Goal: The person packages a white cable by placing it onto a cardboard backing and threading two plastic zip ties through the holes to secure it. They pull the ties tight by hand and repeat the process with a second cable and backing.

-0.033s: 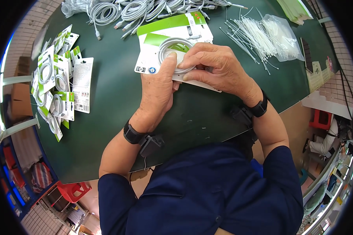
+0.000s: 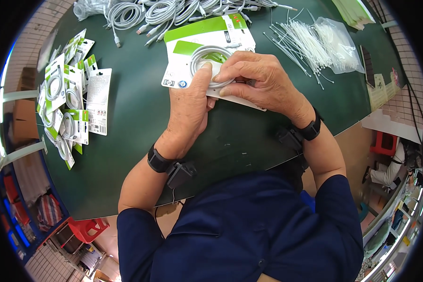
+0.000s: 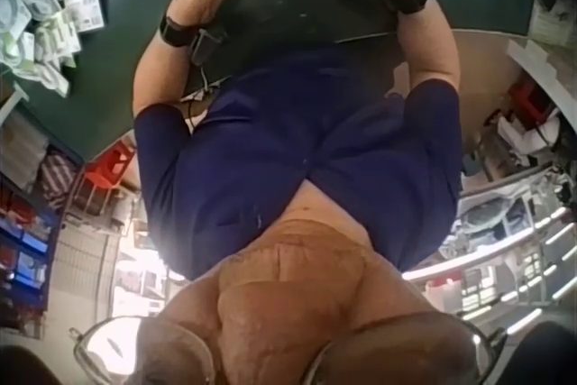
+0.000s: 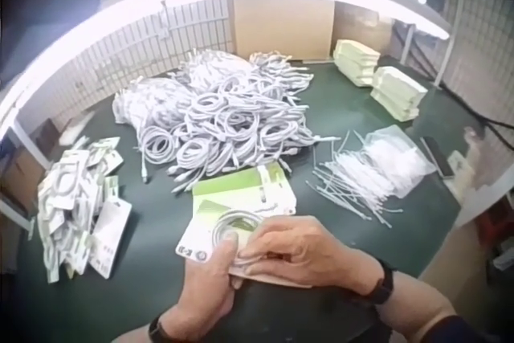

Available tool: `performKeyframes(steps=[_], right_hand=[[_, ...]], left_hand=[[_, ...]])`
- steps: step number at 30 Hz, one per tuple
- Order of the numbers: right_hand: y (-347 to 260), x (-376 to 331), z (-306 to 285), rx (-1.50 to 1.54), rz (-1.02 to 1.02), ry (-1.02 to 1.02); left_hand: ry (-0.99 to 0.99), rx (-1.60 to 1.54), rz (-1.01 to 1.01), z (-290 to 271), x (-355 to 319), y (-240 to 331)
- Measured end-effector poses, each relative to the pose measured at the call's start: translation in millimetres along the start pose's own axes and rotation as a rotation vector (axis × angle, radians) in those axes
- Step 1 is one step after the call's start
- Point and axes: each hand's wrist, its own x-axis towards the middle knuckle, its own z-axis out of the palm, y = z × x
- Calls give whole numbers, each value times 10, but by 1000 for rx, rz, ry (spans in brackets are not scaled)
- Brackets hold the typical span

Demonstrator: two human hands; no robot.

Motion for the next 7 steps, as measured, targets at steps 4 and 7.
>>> performKeyframes(steps=[4,7], right_hand=[[-70,6,-23,62,133,-61],[-66,-17,10,103,256,-94]], left_hand=[[-40,-49,-88,-41,-4,21],[-65,-48,-132,-112,14,-13]])
